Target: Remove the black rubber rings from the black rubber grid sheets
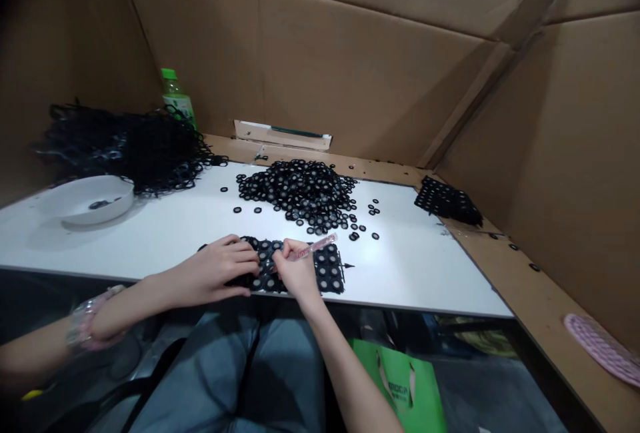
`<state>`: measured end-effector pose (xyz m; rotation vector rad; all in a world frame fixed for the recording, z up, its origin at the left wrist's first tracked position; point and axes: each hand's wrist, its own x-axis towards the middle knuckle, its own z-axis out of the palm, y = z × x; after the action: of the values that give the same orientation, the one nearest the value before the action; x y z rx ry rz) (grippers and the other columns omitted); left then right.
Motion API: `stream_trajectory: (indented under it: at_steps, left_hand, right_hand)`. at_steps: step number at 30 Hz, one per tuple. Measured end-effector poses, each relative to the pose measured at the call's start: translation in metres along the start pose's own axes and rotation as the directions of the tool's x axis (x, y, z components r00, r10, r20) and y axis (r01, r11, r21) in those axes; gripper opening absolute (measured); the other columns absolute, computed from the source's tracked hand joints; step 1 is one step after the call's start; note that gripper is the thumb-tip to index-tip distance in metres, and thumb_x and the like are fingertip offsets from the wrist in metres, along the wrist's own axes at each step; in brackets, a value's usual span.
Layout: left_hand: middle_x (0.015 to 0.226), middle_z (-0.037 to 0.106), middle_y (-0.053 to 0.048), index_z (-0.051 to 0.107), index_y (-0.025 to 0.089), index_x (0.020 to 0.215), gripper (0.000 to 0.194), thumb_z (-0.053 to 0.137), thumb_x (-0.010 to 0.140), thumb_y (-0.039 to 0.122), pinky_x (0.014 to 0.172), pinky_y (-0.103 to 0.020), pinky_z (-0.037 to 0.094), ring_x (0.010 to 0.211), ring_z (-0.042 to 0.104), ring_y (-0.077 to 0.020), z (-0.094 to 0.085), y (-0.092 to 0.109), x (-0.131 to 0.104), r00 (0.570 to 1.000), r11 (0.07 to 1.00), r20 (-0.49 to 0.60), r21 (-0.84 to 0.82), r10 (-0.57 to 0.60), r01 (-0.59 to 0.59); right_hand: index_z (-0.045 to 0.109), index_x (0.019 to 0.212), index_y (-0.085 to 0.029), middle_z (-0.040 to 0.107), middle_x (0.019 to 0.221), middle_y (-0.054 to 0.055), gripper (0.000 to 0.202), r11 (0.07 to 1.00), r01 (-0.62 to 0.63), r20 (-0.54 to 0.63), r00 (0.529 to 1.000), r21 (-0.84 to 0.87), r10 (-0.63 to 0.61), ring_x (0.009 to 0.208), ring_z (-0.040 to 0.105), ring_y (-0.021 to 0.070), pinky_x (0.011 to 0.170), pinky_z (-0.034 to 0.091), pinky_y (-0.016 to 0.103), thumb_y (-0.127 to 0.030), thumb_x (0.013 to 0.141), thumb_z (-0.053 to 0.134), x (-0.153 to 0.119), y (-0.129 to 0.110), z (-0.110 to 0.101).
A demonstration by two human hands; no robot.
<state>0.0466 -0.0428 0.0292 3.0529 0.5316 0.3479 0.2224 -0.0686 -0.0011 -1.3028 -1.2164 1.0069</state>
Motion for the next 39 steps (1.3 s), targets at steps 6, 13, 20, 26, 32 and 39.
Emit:
stream_trajectory:
  at_steps: [6,13,20,26,32,39]
  left_hand:
    - [0.069,0.058,0.000,0.056,0.019,0.078,0.020,0.037,0.086,0.015,0.084,-0.034,0.030,0.067,0.052,-0.0140,0.005,-0.004,0.003,0.988,0.967,-0.035,0.210,0.152,-0.142]
    - [0.063,0.057,0.003,0.055,0.020,0.072,0.021,0.040,0.086,0.013,0.087,-0.035,0.030,0.063,0.050,-0.0121,0.019,0.002,-0.003,0.967,0.932,-0.220,0.361,0.131,-0.044]
    - [0.062,0.058,0.004,0.057,0.021,0.072,0.020,0.042,0.085,0.016,0.088,-0.035,0.031,0.062,0.051,-0.0106,0.024,0.000,-0.005,0.939,0.941,-0.313,0.337,0.143,-0.031]
    - [0.058,0.058,0.006,0.056,0.020,0.071,0.017,0.045,0.083,0.016,0.085,-0.036,0.033,0.059,0.051,-0.0098,0.027,0.000,-0.003,0.907,0.926,-0.383,0.376,0.178,-0.023]
    - [0.056,0.060,0.006,0.056,0.020,0.069,0.016,0.047,0.082,0.017,0.088,-0.036,0.033,0.057,0.053,-0.0091,0.026,0.003,-0.002,0.886,0.932,-0.432,0.363,0.169,-0.001]
    - [0.056,0.060,0.006,0.058,0.020,0.070,0.016,0.047,0.081,0.018,0.095,-0.043,0.027,0.056,0.054,-0.0098,0.030,0.001,-0.002,0.856,0.951,-0.506,0.304,0.109,0.058]
  right_hand:
    - [0.029,0.045,-0.022,0.033,0.031,-0.010,0.024,1.000,-0.007,0.004,1.000,-0.019,0.007,0.029,0.032,0.0067,0.035,0.021,0.019,-0.016,0.059,0.047,0.001,0.000,0.003]
    - [0.029,0.045,-0.021,0.033,0.034,-0.009,0.024,0.992,-0.009,0.013,1.000,-0.124,0.011,0.034,0.032,0.0072,0.036,0.022,0.019,-0.013,0.058,0.047,-0.002,0.001,0.005]
    - [0.029,0.045,-0.021,0.032,0.034,-0.010,0.024,0.996,-0.007,-0.003,1.000,-0.094,0.006,0.031,0.034,0.0069,0.035,0.024,0.018,-0.014,0.058,0.048,-0.002,-0.001,0.003]
    - [0.029,0.047,-0.021,0.033,0.034,-0.010,0.022,0.995,-0.033,0.017,0.999,-0.091,0.035,0.031,0.034,0.0067,0.035,0.024,0.018,-0.015,0.058,0.047,-0.003,-0.003,0.004]
    - [0.027,0.046,-0.021,0.029,0.037,-0.009,0.024,0.981,0.065,0.041,0.997,-0.183,-0.058,0.037,0.029,0.0069,0.039,0.023,0.020,-0.013,0.058,0.046,-0.004,0.001,0.005]
    - [0.025,0.045,-0.021,0.029,0.042,-0.007,0.024,0.915,0.243,0.075,0.970,-0.323,-0.231,0.043,0.030,0.0080,0.044,0.024,0.021,-0.012,0.057,0.044,-0.004,0.009,0.009]
